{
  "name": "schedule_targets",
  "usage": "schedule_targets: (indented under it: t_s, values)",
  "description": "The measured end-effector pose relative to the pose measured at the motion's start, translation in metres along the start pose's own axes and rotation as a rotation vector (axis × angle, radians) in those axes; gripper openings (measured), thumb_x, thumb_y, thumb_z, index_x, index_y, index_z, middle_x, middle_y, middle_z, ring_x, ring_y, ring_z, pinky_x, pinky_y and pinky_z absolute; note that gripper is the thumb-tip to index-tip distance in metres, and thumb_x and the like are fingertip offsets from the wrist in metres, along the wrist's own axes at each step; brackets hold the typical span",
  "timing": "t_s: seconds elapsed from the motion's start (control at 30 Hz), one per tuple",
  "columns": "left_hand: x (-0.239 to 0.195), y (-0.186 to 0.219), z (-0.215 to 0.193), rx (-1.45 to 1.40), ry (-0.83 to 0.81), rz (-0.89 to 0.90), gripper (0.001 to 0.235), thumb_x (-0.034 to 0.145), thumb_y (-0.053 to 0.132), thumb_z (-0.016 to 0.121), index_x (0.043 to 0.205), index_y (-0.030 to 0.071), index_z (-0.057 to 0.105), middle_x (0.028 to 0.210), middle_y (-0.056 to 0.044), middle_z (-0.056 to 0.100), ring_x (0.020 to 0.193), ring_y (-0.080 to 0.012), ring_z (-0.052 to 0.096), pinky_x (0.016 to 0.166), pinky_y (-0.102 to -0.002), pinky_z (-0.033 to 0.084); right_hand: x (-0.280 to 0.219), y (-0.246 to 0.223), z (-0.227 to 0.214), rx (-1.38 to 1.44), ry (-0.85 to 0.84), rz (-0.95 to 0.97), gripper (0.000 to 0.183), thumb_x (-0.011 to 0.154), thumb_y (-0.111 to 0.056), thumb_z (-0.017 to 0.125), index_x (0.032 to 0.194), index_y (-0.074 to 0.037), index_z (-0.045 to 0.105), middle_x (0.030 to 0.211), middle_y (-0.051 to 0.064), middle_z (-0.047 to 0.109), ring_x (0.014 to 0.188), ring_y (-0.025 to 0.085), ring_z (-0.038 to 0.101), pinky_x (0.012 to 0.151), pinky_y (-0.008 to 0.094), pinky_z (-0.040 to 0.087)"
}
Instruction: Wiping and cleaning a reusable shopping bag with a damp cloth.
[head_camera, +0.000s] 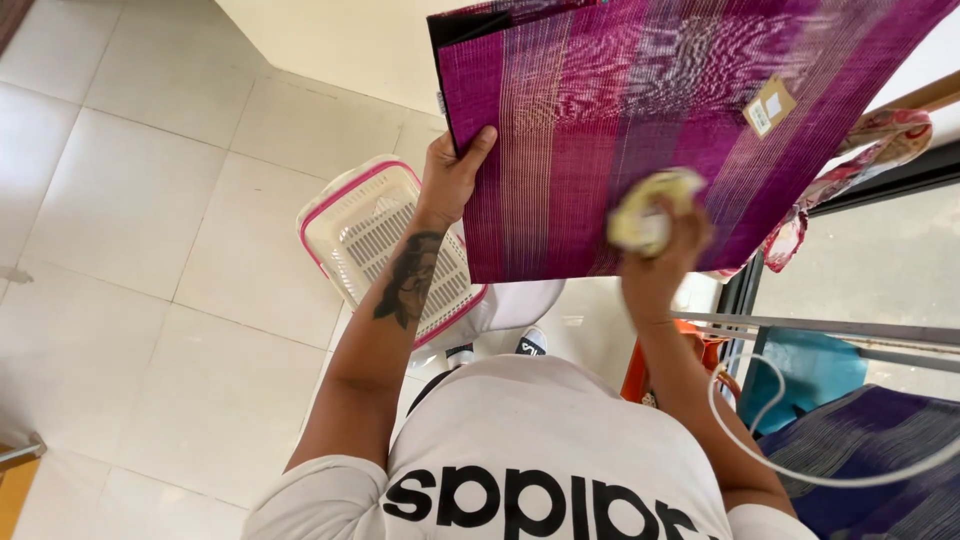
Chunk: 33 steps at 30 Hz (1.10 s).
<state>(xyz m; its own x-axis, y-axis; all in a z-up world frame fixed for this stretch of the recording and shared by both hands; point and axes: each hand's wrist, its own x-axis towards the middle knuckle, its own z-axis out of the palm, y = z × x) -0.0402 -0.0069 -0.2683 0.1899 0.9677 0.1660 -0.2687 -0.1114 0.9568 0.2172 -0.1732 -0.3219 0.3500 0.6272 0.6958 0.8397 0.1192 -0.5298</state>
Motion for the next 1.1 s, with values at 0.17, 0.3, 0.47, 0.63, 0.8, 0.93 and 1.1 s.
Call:
schedule_targets:
  t_s: [0.17,0.3,0.47,0.63,0.8,0.93,1.1]
  values:
    - [0.002,0.003,0.001,0.003,-0.004,0.002,0.005,0.099,0.021,0.074,0.096,0.019,0.077,0.077,0.008,0.068,0.074,-0.0019,0.06,0.076,-0.025,0.051,-0.056,-0.078,0.036,0.198,-0.37,-0.367,0.068,0.063,0.001,0.073,0.13,-0.012,0.07,0.135,0.021,0.055,0.12,0.044,0.054,0.103,0.052,0.041]
    - [0.0,-0.002,-0.006,-0.015,-0.012,-0.022,0.005,0.099,0.022,0.074,0.098,0.019,0.078,0.079,0.007,0.069,0.076,-0.0032,0.062,0.078,-0.025,0.052,-0.089,-0.048,0.045,0.178,-0.589,-0.463,0.069,0.056,-0.003,0.08,0.123,-0.019,0.071,0.133,0.012,0.058,0.113,0.039,0.059,0.1,0.049,0.046]
    - [-0.004,0.0,-0.009,-0.052,0.009,-0.035,0.005,0.098,0.022,0.075,0.1,0.019,0.078,0.081,0.007,0.07,0.078,-0.0031,0.063,0.079,-0.025,0.053,-0.082,0.035,-0.015,0.014,-0.358,-0.128,0.057,0.063,0.001,0.075,0.118,-0.016,0.071,0.129,0.015,0.054,0.119,0.038,0.059,0.106,0.047,0.045]
    - [-0.009,0.003,-0.008,-0.043,0.017,-0.014,0.006,0.097,0.023,0.076,0.101,0.019,0.079,0.081,0.007,0.07,0.078,-0.0037,0.063,0.079,-0.026,0.053,-0.064,0.076,-0.047,-0.244,-0.008,0.437,0.041,0.077,-0.014,0.078,0.116,-0.02,0.069,0.11,0.015,0.058,0.109,0.04,0.061,0.101,0.047,0.044]
    - [-0.007,0.01,0.001,-0.047,0.017,0.028,0.007,0.097,0.02,0.076,0.102,0.016,0.077,0.082,0.006,0.069,0.08,-0.0039,0.061,0.079,-0.027,0.052,-0.008,-0.08,-0.026,0.682,0.047,0.584,0.057,0.083,0.007,0.08,0.128,-0.017,0.054,0.115,0.005,0.065,0.095,0.017,0.068,0.081,0.034,0.058]
    - [-0.006,0.015,0.004,-0.035,-0.005,0.042,0.007,0.097,0.021,0.075,0.102,0.016,0.076,0.082,0.004,0.07,0.079,-0.0058,0.063,0.079,-0.028,0.052,-0.007,-0.093,0.012,0.123,-0.353,-0.337,0.072,0.071,-0.007,0.08,0.139,0.005,0.059,0.12,0.033,0.059,0.112,0.053,0.055,0.098,0.059,0.044]
    - [-0.01,0.023,0.002,-0.035,-0.035,0.025,0.007,0.096,0.018,0.077,0.101,0.014,0.075,0.081,0.002,0.07,0.077,-0.0077,0.064,0.076,-0.026,0.054,0.065,-0.055,0.055,0.189,-0.349,-0.548,0.062,0.065,-0.001,0.082,0.126,-0.004,0.073,0.13,0.021,0.06,0.115,0.044,0.061,0.099,0.049,0.053]
